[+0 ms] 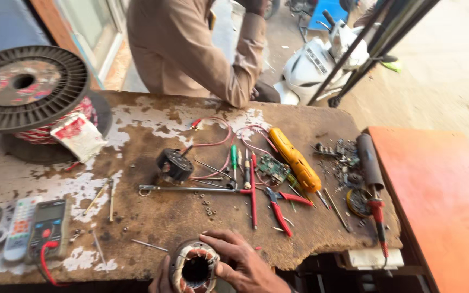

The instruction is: The person assembles an electric motor by inserting the rotor into the stator, rotating the shaft to check alignment, and securing components with a small metal pin. The person handles the motor parts by hand and uses a pin to lock the shaft in place.

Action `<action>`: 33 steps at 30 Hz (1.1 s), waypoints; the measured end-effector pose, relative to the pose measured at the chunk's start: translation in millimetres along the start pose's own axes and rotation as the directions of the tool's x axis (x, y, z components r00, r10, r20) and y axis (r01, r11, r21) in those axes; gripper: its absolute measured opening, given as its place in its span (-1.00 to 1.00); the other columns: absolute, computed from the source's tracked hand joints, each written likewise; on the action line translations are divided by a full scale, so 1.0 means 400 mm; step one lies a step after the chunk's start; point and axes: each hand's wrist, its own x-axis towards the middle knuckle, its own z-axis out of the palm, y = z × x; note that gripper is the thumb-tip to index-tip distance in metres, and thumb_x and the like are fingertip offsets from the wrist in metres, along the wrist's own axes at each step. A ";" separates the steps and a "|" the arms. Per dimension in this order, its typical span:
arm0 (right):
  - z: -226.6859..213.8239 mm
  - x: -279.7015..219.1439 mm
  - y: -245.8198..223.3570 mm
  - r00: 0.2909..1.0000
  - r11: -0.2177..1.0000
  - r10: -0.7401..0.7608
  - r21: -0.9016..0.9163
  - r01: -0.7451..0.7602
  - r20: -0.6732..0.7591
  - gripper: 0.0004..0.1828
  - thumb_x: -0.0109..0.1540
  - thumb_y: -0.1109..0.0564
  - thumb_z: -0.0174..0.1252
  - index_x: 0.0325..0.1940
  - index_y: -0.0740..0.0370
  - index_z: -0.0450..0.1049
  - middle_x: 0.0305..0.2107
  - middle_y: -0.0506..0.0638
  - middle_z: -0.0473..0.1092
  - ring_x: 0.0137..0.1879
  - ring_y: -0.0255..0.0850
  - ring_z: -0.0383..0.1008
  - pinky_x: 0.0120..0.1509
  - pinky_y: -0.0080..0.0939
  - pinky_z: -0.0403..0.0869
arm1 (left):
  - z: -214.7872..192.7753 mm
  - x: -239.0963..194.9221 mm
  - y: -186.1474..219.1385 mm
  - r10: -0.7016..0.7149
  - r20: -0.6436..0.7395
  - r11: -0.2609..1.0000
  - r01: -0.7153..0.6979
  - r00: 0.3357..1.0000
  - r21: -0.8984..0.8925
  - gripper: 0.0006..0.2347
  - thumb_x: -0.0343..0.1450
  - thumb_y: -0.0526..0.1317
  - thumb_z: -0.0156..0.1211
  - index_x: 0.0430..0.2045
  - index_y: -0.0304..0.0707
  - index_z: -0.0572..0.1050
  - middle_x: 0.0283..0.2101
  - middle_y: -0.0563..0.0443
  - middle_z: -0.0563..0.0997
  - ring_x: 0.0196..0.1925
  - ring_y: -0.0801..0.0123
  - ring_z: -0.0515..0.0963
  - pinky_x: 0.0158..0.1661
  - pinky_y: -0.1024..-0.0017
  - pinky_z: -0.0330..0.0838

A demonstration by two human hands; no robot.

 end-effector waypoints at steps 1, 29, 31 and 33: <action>-0.007 0.008 -0.001 0.998 0.992 -0.062 -0.107 0.061 -0.004 0.02 0.23 -0.57 -0.04 0.49 0.24 0.34 0.37 0.18 0.30 0.47 0.07 0.24 0.53 0.11 0.18 | 0.002 -0.004 0.006 0.085 -0.063 0.993 -0.079 0.994 0.082 -0.18 0.11 0.15 0.51 0.20 -0.35 0.35 0.11 -0.37 0.49 0.12 -0.13 0.56 0.03 0.17 0.52; -0.177 0.246 -0.041 0.959 0.953 -0.122 -0.299 0.042 -0.254 -0.52 0.48 -0.10 -0.06 0.21 0.31 0.53 -0.25 0.07 0.55 -0.16 -0.24 0.52 -0.09 -0.21 0.47 | -0.040 0.051 0.168 0.043 0.121 0.978 -0.067 0.992 0.197 -0.11 0.18 -0.01 0.59 0.32 -0.41 0.15 0.22 -0.35 0.44 0.27 -0.18 0.46 0.26 0.05 0.36; -0.204 0.378 -0.052 0.962 0.970 -0.164 -0.211 0.117 -0.219 -0.51 0.44 -0.14 -0.01 0.20 0.32 0.46 -0.23 0.01 0.52 -0.25 -0.30 0.49 -0.25 -0.25 0.47 | -0.042 0.046 0.165 0.044 0.124 0.976 -0.069 0.991 0.205 -0.11 0.19 -0.01 0.58 0.33 -0.41 0.14 0.23 -0.35 0.43 0.28 -0.17 0.46 0.27 0.05 0.36; -0.208 0.483 -0.046 0.974 0.969 0.023 -0.236 -0.078 -0.226 -0.56 0.39 -0.16 0.00 0.08 0.23 0.48 -0.36 -0.09 0.50 -0.37 -0.35 0.45 -0.34 -0.30 0.48 | -0.044 0.047 0.163 0.080 0.127 0.973 -0.105 0.989 0.205 -0.12 0.21 0.00 0.56 0.35 -0.40 0.13 0.25 -0.35 0.42 0.30 -0.16 0.46 0.30 0.05 0.36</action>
